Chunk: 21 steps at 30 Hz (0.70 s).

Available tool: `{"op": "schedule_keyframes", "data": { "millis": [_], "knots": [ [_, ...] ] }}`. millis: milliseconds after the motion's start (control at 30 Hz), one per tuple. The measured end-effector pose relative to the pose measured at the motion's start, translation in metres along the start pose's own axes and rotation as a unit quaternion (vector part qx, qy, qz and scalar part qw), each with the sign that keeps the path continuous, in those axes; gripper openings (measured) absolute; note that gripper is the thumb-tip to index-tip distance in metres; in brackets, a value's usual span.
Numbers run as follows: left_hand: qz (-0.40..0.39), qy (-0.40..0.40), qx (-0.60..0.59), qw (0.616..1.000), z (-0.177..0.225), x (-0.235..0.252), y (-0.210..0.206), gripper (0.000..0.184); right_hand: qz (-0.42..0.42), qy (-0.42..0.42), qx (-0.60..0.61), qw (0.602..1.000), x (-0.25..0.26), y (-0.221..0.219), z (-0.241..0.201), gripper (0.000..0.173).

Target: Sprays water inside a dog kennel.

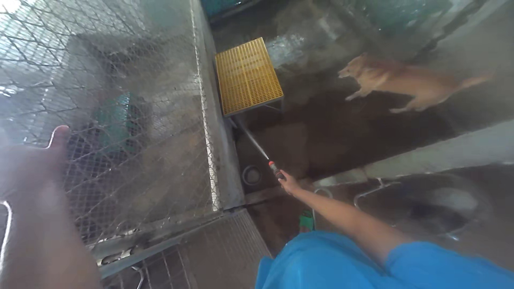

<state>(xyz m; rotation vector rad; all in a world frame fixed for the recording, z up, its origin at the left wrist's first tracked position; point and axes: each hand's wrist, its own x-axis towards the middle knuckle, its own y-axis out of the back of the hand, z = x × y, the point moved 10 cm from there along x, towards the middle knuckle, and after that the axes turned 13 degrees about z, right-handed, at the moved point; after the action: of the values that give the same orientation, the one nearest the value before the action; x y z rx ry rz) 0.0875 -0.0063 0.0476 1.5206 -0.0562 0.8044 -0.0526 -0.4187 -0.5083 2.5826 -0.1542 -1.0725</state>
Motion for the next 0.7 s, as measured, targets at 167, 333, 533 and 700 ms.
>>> {"op": "schedule_keyframes", "data": {
  "millis": [167,333,533,700],
  "knots": [
    [0.014,-0.006,0.063,0.998,0.001,0.003,0.006,0.086,0.047,-0.007,0.047,0.998,0.022,0.01,-0.014,0.058],
    [0.011,0.002,0.095,0.995,-0.001,0.003,0.005,0.088,0.092,-0.054,0.09,0.99,0.048,0.021,-0.013,0.058],
    [0.023,-0.005,0.098,0.995,-0.002,0.003,0.005,0.088,0.147,-0.098,0.123,0.977,0.057,0.047,-0.004,0.056],
    [0.0,-0.018,-0.01,1.0,0.003,-0.002,-0.002,0.08,0.139,-0.141,0.144,0.97,0.047,0.044,0.018,0.054]
  ]
}}
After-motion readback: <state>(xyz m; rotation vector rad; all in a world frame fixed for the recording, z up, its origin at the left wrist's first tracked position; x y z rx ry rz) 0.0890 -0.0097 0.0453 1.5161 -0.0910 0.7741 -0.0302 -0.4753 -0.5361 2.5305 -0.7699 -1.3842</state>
